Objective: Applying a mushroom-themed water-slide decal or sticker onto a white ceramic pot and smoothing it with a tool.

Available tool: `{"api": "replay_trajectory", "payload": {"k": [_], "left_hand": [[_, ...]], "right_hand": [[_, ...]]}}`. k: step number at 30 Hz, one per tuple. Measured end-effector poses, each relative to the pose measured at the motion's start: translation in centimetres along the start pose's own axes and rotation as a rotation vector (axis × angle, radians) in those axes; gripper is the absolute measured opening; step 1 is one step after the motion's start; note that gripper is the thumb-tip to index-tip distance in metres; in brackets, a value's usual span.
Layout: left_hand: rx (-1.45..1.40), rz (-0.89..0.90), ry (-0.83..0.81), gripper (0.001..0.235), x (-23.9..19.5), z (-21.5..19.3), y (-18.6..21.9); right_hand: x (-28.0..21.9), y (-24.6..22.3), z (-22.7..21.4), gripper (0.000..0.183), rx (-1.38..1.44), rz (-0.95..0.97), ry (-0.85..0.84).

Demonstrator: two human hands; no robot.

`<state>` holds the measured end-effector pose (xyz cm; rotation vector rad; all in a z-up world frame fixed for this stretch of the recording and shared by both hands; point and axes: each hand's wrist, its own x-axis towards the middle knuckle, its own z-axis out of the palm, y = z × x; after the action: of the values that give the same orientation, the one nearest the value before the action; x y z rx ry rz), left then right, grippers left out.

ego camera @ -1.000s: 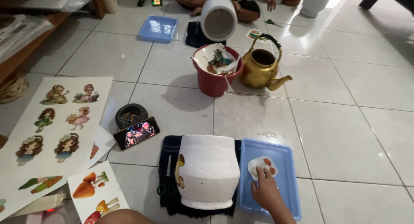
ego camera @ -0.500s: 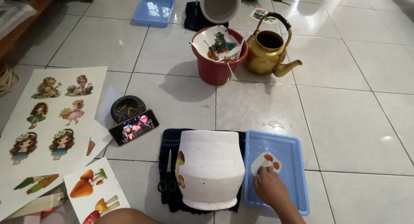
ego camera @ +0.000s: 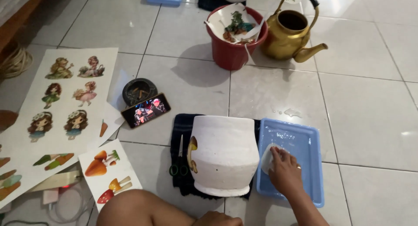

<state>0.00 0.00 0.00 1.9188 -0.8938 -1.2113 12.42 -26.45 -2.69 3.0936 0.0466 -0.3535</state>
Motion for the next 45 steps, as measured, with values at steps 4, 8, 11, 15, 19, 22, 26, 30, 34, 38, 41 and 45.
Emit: {"api": "replay_trajectory", "payload": {"k": [4,8,11,15,19,22,26,30,34,38,41,45], "left_hand": [[-0.018,-0.065,0.026,0.034,-0.5,-0.3,1.1],[-0.049,-0.102,0.014,0.034,-0.1,-0.3,0.7],[-0.015,-0.125,0.023,0.032,0.5,0.0,0.8],[0.011,-0.120,0.018,0.035,0.3,-0.6,1.5],[-0.021,-0.141,0.012,0.035,0.0,-1.0,1.9],[-0.020,-0.106,0.076,0.033,0.2,-0.6,1.5],[-0.062,-0.136,0.058,0.049,0.8,-0.3,1.1],[-0.073,-0.188,-0.035,0.046,1.3,-0.9,0.8],[-0.083,-0.231,-0.028,0.054,1.1,-1.4,1.9],[-0.085,-0.258,0.038,0.064,0.9,-1.3,2.9],[-0.088,-0.258,0.055,0.063,0.8,-1.6,3.1],[-0.068,-0.185,0.127,0.064,0.6,-1.1,2.9]], "right_hand": [[0.0,0.1,0.5,0.082,0.075,-0.016,-0.046],[-0.2,-0.7,-0.2,0.081,0.191,0.004,-0.134],[0.0,-0.3,1.0,0.079,0.218,-0.034,-0.083],[0.0,-0.4,2.0,0.071,0.253,-0.093,0.008],[0.4,-0.5,2.5,0.071,0.246,-0.182,0.145],[0.4,-0.7,2.5,0.073,0.285,-0.128,0.060],[0.2,-0.8,2.5,0.072,0.210,-0.172,0.056],[0.3,-0.9,2.4,0.071,0.148,-0.222,0.124],[0.9,-1.2,1.8,0.073,0.136,-0.155,0.040],[0.5,-1.3,1.5,0.074,0.148,-0.116,-0.001],[0.8,-1.1,1.6,0.074,0.133,-0.111,-0.015],[0.3,-1.3,1.6,0.074,0.155,-0.125,0.056]]}}
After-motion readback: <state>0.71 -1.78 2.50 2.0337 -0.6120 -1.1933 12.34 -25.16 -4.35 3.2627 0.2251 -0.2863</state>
